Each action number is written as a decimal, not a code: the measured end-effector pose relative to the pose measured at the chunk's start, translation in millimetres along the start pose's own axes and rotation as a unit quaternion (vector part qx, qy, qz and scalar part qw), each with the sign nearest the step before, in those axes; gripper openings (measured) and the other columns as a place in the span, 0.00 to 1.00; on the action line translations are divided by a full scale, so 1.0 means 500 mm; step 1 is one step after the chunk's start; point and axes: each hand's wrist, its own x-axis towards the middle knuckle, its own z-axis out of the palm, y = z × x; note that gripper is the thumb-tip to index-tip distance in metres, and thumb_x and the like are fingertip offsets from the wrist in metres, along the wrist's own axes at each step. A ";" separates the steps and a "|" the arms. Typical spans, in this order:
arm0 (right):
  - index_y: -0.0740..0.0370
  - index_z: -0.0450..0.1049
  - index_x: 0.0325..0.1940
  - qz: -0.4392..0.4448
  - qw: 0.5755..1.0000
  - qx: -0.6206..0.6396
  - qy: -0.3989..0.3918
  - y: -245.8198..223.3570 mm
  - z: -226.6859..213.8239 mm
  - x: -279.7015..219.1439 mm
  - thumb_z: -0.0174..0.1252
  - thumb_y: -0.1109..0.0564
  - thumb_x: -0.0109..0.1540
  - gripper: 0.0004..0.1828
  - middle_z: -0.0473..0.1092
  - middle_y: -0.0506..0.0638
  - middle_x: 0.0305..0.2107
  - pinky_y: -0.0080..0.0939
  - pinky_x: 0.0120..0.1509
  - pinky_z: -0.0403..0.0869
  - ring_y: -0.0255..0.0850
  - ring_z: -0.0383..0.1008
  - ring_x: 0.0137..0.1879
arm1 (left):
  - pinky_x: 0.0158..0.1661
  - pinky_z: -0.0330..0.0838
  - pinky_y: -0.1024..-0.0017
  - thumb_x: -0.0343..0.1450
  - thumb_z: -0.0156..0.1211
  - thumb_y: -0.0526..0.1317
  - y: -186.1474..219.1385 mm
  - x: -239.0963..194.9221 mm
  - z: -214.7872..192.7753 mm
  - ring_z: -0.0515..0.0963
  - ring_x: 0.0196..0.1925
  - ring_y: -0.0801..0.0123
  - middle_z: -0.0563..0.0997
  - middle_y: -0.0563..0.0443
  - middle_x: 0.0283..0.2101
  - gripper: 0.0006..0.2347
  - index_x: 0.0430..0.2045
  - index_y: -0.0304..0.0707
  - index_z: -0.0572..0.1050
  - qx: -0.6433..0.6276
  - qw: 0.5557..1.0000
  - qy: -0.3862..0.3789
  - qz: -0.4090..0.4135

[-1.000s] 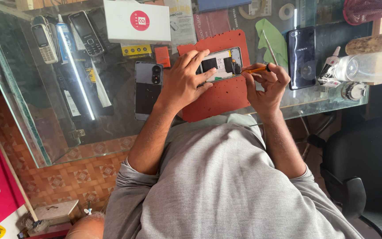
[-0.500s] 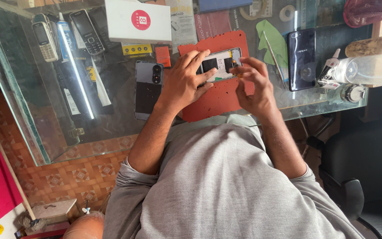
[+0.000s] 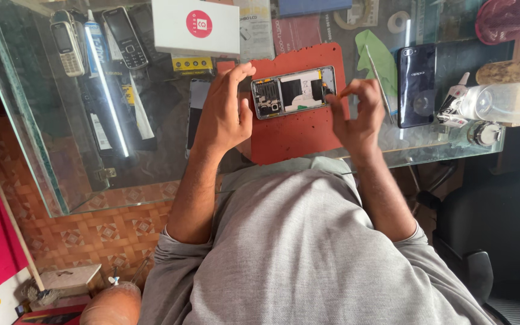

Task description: The person pries open a smartphone and removes numerous internal screws using a screwdriver. They then detach the screen assembly from the phone body while working at a desk filled with electronics.

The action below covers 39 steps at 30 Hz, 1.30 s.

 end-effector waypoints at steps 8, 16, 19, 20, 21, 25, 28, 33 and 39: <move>0.57 0.50 0.65 -0.043 0.991 0.117 -0.058 0.029 -0.004 -0.005 0.58 0.78 0.61 0.36 0.68 0.62 0.45 0.47 0.46 0.71 0.52 0.70 0.45 | 0.62 0.74 0.59 0.68 0.47 0.20 -0.003 -0.001 0.006 0.78 0.60 0.50 0.77 0.40 0.54 0.22 0.58 0.31 0.65 0.018 0.999 0.021 -0.032; 0.58 0.48 0.68 -0.071 0.971 0.219 -0.068 0.028 -0.002 0.000 0.50 0.81 0.59 0.38 0.63 0.66 0.51 0.45 0.55 0.75 0.55 0.72 0.55 | 0.61 0.71 0.57 0.68 0.50 0.21 0.008 0.007 0.021 0.76 0.59 0.49 0.77 0.40 0.53 0.20 0.56 0.31 0.67 0.021 0.999 -0.004 -0.028; 0.55 0.53 0.69 0.013 0.989 0.149 -0.021 0.028 0.000 -0.002 0.63 0.80 0.63 0.40 0.67 0.61 0.46 0.44 0.52 0.75 0.49 0.73 0.47 | 0.61 0.71 0.57 0.68 0.50 0.21 0.009 0.009 0.024 0.76 0.60 0.49 0.77 0.40 0.53 0.20 0.55 0.31 0.67 0.022 0.999 -0.005 -0.025; 0.52 0.51 0.70 -0.034 0.976 0.206 -0.061 0.028 -0.004 0.002 0.51 0.82 0.64 0.39 0.68 0.56 0.46 0.53 0.62 0.71 0.50 0.74 0.49 | 0.60 0.72 0.57 0.68 0.50 0.21 0.008 0.009 0.027 0.76 0.59 0.49 0.77 0.40 0.53 0.20 0.55 0.31 0.68 0.025 0.999 -0.006 -0.027; 0.49 0.49 0.71 -0.080 0.956 0.262 -0.101 0.028 -0.009 0.006 0.39 0.84 0.65 0.39 0.70 0.51 0.46 0.62 0.72 0.67 0.51 0.76 0.51 | 0.60 0.72 0.57 0.68 0.50 0.21 0.006 0.010 0.031 0.76 0.59 0.49 0.77 0.40 0.53 0.20 0.55 0.31 0.68 0.025 0.999 -0.007 -0.026; 0.57 0.47 0.67 -0.068 0.973 0.206 -0.078 0.018 -0.013 0.004 0.53 0.81 0.56 0.41 0.62 0.67 0.52 0.47 0.54 0.77 0.56 0.71 0.57 | 0.59 0.73 0.59 0.72 0.56 0.26 0.000 0.020 0.067 0.77 0.58 0.51 0.77 0.41 0.53 0.15 0.54 0.33 0.71 0.042 0.999 -0.015 0.029; 0.57 0.51 0.70 0.029 0.989 0.139 -0.043 0.013 -0.008 0.005 0.61 0.82 0.65 0.39 0.67 0.59 0.47 0.44 0.53 0.77 0.44 0.74 0.53 | 0.59 0.73 0.60 0.73 0.63 0.31 0.014 0.033 0.102 0.77 0.58 0.55 0.77 0.45 0.54 0.11 0.48 0.34 0.75 0.060 0.995 -0.034 0.077; 0.58 0.46 0.68 -0.056 0.989 0.131 -0.046 -0.005 -0.003 0.006 0.58 0.79 0.60 0.41 0.63 0.66 0.50 0.47 0.60 0.76 0.50 0.71 0.58 | 0.58 0.73 0.60 0.70 0.66 0.34 0.040 0.048 0.136 0.75 0.59 0.56 0.77 0.48 0.54 0.07 0.38 0.33 0.79 0.059 0.990 -0.070 0.108; 0.58 0.44 0.65 -0.089 0.973 0.194 -0.088 0.000 -0.017 0.016 0.40 0.83 0.62 0.34 0.67 0.62 0.46 0.45 0.58 0.80 0.52 0.72 0.58 | 0.55 0.71 0.62 0.69 0.67 0.34 0.039 0.065 0.187 0.74 0.51 0.59 0.75 0.50 0.43 0.03 0.30 0.33 0.79 0.083 0.984 -0.085 0.133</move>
